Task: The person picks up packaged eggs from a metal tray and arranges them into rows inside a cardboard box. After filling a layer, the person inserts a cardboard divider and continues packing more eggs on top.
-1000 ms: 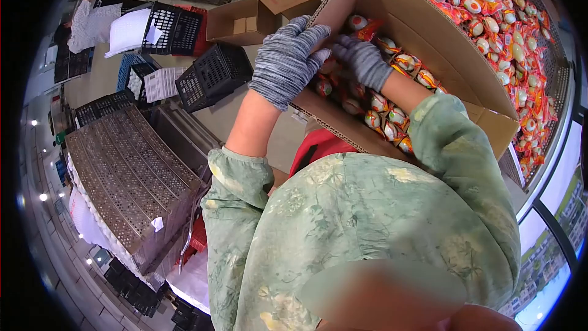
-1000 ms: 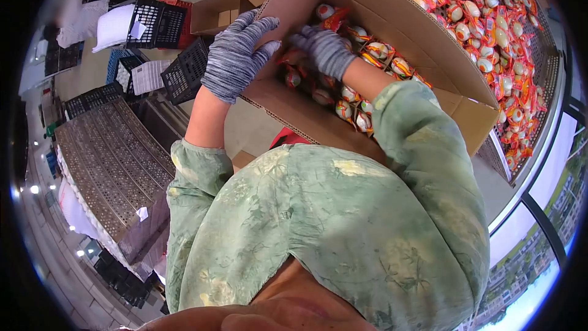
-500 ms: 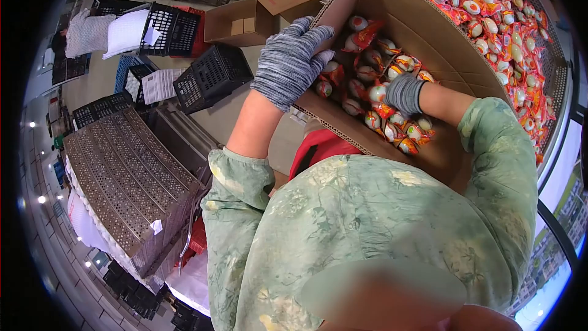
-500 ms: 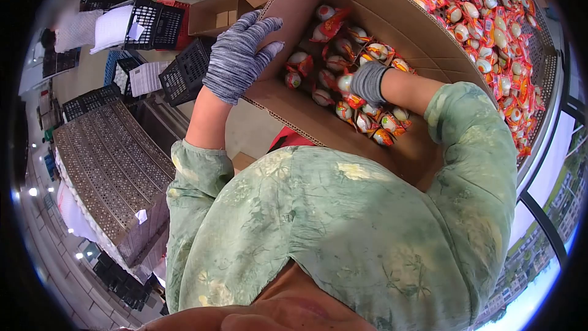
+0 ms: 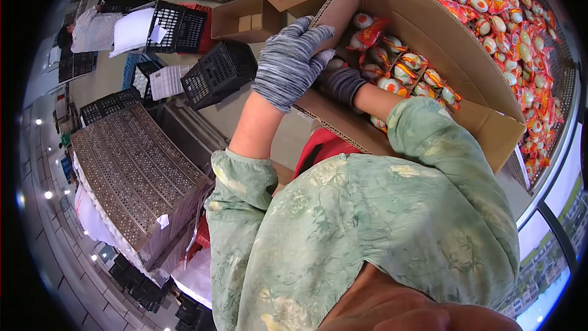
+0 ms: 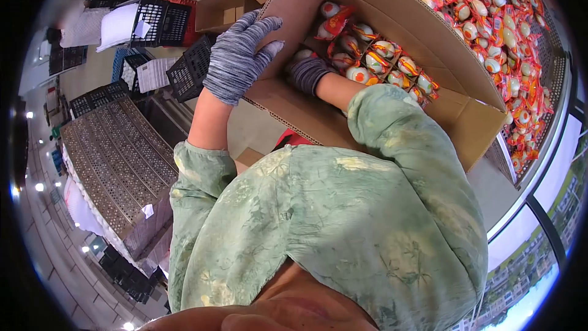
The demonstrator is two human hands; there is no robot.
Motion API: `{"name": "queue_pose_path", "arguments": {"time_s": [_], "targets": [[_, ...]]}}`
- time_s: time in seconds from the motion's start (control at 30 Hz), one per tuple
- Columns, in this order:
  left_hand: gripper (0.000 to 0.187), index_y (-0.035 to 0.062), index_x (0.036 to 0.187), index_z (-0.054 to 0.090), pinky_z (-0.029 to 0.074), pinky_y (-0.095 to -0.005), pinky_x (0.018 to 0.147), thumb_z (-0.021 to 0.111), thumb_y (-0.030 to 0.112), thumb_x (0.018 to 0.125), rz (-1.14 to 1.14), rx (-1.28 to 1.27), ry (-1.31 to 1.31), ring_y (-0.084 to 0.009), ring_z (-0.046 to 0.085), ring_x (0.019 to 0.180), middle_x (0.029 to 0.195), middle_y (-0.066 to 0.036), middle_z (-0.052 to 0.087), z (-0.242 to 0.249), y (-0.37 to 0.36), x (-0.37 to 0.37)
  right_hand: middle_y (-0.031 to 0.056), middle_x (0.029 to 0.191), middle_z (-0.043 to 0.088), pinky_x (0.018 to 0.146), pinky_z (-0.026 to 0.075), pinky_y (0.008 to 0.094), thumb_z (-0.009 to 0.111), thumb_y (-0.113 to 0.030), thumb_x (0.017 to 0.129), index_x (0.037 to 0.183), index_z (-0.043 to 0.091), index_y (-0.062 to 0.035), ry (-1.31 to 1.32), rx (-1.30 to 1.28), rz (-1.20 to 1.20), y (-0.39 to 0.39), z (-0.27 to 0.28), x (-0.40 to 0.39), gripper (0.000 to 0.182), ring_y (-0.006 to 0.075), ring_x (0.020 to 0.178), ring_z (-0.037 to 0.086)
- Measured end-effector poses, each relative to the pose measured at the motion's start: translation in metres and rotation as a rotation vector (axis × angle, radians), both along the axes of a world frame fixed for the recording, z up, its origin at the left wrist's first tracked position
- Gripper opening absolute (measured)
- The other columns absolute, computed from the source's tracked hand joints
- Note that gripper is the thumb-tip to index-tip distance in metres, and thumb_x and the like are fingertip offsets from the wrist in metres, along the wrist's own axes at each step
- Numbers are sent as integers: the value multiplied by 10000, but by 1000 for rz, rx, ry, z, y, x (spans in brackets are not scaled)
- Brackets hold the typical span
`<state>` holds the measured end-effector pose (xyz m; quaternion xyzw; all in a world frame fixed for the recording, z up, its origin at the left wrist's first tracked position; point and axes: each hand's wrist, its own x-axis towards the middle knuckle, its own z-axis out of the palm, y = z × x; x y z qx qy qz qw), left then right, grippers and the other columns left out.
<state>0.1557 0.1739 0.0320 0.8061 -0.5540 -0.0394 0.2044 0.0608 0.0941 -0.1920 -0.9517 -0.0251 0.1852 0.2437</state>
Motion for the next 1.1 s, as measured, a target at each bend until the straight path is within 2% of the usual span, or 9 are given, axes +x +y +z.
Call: {"name": "queue_pose_path", "arguments": {"time_s": [0.13, 0.23, 0.33, 0.4, 0.53, 0.63, 0.83, 0.93, 1.1], "targets": [[344, 135, 1101, 635, 500, -395, 857, 707, 209, 772, -8, -23, 17, -334, 604, 971, 1125, -151, 596, 1, 0, 0, 132, 1092, 622, 911, 452, 398, 473, -303, 871, 1105, 614, -150, -259, 157, -236, 0, -1, -26, 313, 291, 1012, 596], [342, 135, 1099, 635, 501, -394, 855, 707, 212, 774, -6, -16, 17, -332, 605, 969, 1125, -144, 597, 3, 0, -1, 147, 1022, 640, 831, 483, 415, 469, -316, 873, 1105, 610, -178, 189, 68, -101, -16, 49, -37, 304, 306, 912, 630], [343, 140, 1100, 636, 500, -394, 856, 707, 220, 775, 7, -14, 3, -331, 606, 968, 1125, -142, 597, 3, -1, -1, 121, 941, 659, 752, 498, 430, 454, -288, 889, 1064, 619, -203, 64, 47, -141, -12, 29, -43, 255, 317, 816, 647], [344, 143, 1102, 636, 500, -394, 856, 707, 223, 775, 7, -9, -11, -330, 606, 969, 1125, -142, 598, 3, 0, -2, 128, 887, 664, 661, 503, 445, 476, -240, 860, 971, 646, -156, 20, 277, -302, -6, 22, -40, 220, 309, 745, 651], [351, 151, 1110, 633, 499, -397, 857, 706, 227, 775, 1, -6, -23, -329, 606, 974, 1129, -143, 597, 2, 0, -3, 163, 768, 653, 474, 473, 453, 509, -155, 779, 754, 666, -81, -442, -115, -37, 15, -34, -16, 176, 288, 617, 639], [354, 154, 1115, 632, 498, -397, 860, 705, 224, 776, 6, -11, -20, -327, 606, 978, 1133, -144, 596, -1, 1, -2, 180, 708, 635, 387, 431, 426, 518, -129, 722, 654, 652, -57, -590, -195, -25, 26, -38, -16, 166, 271, 567, 624], [358, 165, 1119, 633, 497, -403, 863, 703, 237, 775, 8, 21, -55, -332, 608, 976, 1140, -156, 594, 6, 1, -3, 168, 760, 645, 500, 495, 434, 506, -106, 776, 855, 651, -33, -619, -126, 9, 5, -46, -31, 180, 318, 647, 641], [360, 170, 1120, 633, 495, -411, 864, 701, 249, 775, 17, 15, -3, -337, 605, 981, 1147, -162, 592, 1, 1, -2, 183, 865, 654, 655, 521, 404, 504, -108, 820, 983, 634, -43, -398, 289, -184, -48, 51, -36, 219, 339, 779, 648], [356, 161, 1115, 635, 501, -404, 850, 702, 246, 776, 14, 18, -42, -335, 608, 968, 1131, -163, 596, 5, 0, -2, 199, 1028, 633, 805, 501, 388, 587, -202, 810, 1103, 622, -95, -30, 164, -241, -71, 36, -16, 314, 330, 945, 625]]}}
